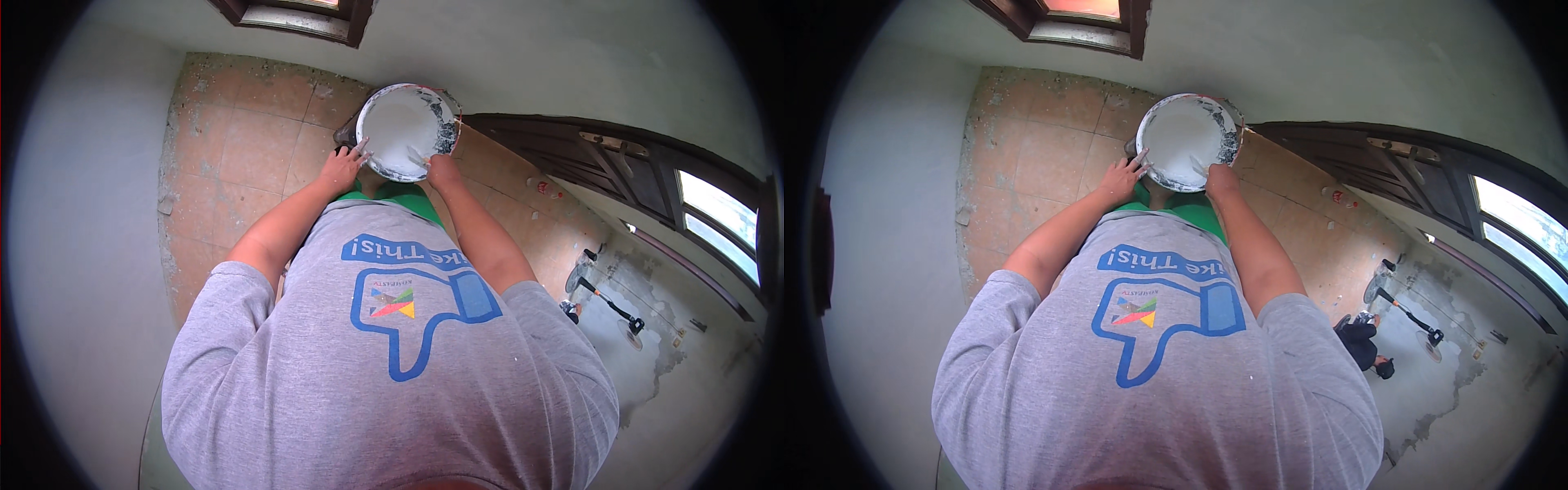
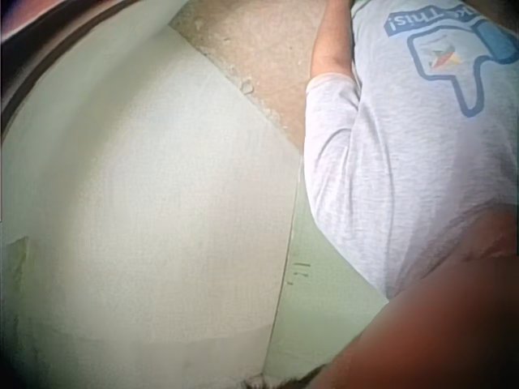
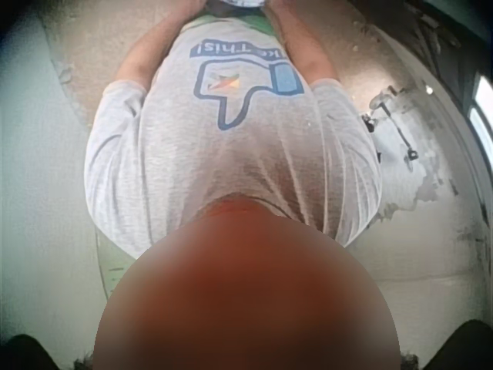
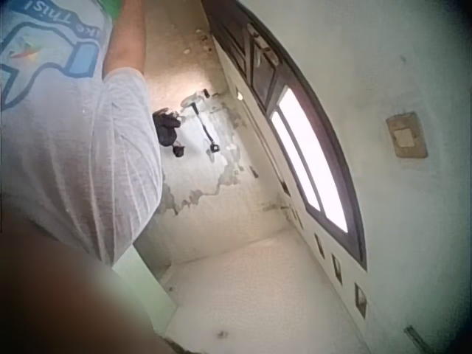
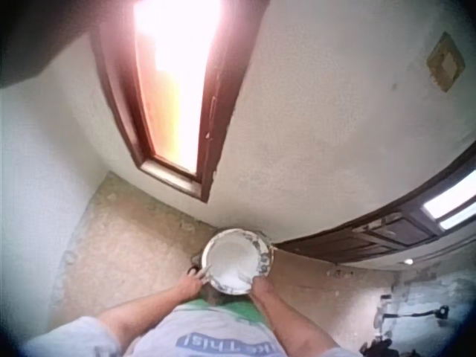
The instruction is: The person applies patching compound to a damaged wall using a putty knife and a brush.
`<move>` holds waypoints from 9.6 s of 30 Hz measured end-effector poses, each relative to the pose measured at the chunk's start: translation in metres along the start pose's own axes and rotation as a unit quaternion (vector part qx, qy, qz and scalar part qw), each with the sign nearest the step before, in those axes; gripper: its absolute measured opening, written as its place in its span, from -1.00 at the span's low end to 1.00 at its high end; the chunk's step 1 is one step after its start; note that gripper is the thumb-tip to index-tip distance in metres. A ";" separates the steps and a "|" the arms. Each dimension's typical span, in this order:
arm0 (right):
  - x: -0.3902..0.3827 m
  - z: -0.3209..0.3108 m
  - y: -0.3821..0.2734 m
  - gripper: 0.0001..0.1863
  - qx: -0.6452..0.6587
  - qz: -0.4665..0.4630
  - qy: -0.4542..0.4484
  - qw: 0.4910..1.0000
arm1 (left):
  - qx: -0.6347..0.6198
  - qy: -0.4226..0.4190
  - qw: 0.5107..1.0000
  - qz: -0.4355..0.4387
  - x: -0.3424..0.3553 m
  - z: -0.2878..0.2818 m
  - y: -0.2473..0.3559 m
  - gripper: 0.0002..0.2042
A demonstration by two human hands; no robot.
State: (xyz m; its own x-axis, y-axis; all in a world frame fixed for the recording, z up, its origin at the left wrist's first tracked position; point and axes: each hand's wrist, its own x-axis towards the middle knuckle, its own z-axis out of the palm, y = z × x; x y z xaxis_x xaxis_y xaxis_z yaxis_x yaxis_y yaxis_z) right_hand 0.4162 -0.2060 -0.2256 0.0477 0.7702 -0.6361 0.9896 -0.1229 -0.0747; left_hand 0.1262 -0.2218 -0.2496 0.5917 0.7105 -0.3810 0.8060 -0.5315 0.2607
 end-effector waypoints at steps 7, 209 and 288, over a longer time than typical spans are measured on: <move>-0.004 0.015 -0.011 -0.78 -0.004 -0.025 -0.004 1.000 | -0.060 -0.014 0.998 -0.013 0.001 0.001 -0.006 -0.34; -0.078 -0.256 0.034 -0.75 0.422 -0.001 0.651 0.632 | -0.752 0.162 0.638 -0.021 0.014 -0.217 0.078 -0.67; -0.017 -0.168 -0.018 -0.69 0.436 0.073 0.458 0.771 | -0.742 0.108 0.660 0.041 0.000 -0.226 0.053 -0.57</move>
State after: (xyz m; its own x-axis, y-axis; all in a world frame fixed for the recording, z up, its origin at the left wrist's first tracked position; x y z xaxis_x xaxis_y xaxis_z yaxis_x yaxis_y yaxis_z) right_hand 0.4207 -0.1120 -0.0840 0.6206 0.7786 0.0928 0.5157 -0.3161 -0.7963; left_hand 0.1728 -0.1456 -0.0353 0.4931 0.8422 -0.2180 -0.1953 0.3514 0.9156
